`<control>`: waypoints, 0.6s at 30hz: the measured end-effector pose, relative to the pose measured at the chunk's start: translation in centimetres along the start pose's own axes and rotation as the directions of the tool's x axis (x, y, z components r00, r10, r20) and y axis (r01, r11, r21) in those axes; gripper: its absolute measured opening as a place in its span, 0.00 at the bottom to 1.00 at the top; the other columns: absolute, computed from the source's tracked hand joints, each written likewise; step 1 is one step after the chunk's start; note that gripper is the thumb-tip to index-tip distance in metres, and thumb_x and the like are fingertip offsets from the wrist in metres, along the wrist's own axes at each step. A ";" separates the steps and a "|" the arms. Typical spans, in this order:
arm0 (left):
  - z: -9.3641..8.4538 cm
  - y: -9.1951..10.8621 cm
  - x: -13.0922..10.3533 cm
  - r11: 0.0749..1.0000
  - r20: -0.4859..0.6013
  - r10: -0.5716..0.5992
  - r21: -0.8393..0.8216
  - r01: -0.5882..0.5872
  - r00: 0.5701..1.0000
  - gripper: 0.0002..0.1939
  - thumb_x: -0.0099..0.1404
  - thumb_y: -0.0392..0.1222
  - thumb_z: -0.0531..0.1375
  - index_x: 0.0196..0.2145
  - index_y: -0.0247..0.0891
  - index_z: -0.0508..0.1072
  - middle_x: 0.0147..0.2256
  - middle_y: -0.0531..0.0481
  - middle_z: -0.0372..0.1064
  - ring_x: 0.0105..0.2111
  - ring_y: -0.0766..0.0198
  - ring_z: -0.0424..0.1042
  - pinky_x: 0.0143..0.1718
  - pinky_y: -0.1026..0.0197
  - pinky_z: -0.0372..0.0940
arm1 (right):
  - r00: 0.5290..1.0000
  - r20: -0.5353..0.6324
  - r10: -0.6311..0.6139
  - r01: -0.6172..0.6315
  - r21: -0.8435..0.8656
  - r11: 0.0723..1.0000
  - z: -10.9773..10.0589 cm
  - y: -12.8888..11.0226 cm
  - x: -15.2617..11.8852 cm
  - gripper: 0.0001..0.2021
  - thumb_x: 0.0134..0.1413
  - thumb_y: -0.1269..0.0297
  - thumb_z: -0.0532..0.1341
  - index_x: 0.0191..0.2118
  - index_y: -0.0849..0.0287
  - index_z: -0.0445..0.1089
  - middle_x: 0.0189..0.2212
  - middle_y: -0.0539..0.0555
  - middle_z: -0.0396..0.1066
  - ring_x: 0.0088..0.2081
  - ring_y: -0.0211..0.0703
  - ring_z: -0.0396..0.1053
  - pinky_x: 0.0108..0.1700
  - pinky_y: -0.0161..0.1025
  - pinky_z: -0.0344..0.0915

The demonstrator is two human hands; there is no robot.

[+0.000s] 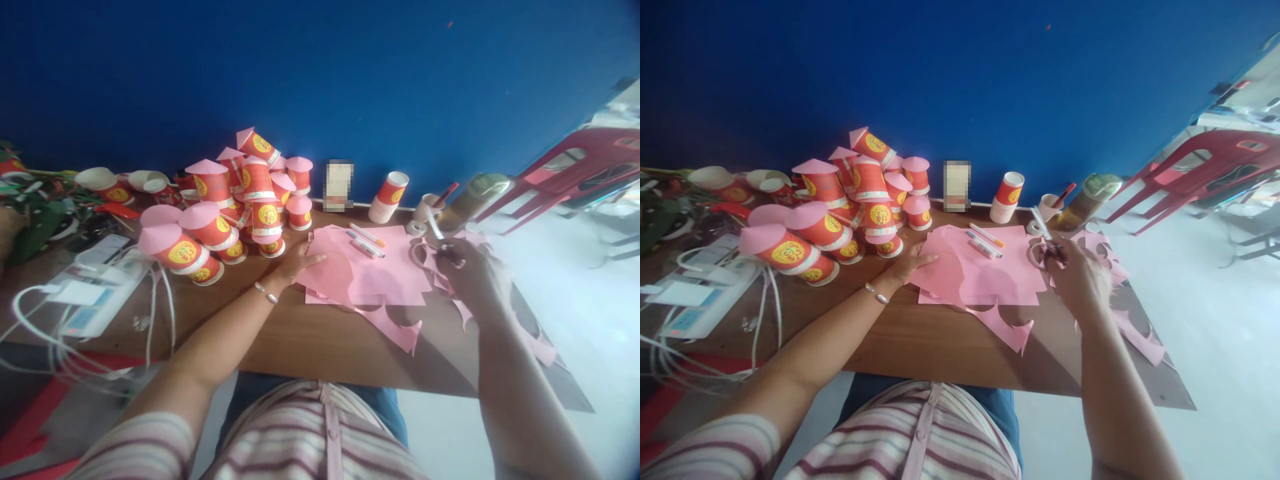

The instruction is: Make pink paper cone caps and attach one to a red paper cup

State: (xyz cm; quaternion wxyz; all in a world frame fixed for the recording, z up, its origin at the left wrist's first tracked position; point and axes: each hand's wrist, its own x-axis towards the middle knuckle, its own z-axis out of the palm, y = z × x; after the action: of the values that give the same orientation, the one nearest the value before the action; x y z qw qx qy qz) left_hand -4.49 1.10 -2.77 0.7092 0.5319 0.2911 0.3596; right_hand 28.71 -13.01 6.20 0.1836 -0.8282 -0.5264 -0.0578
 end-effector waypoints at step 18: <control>0.1 0.3 0.2 0.889 0.018 0.021 -0.459 -0.010 1.000 0.41 0.56 0.71 0.67 0.55 0.34 0.76 0.52 0.36 0.78 0.61 0.39 0.72 0.59 0.43 0.69 | 0.973 0.203 -0.111 -0.189 0.974 0.127 9.2 -12.5 -2.4 0.18 0.49 0.55 0.72 0.42 0.55 0.70 0.26 0.46 0.74 0.26 0.39 0.71 0.32 0.39 0.70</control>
State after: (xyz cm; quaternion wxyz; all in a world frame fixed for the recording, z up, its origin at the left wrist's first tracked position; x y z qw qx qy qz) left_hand -4.38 1.31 -2.44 0.8151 0.3559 0.1857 0.4176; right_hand 15.53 -6.98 0.03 0.6247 -0.5136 -0.4280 0.4035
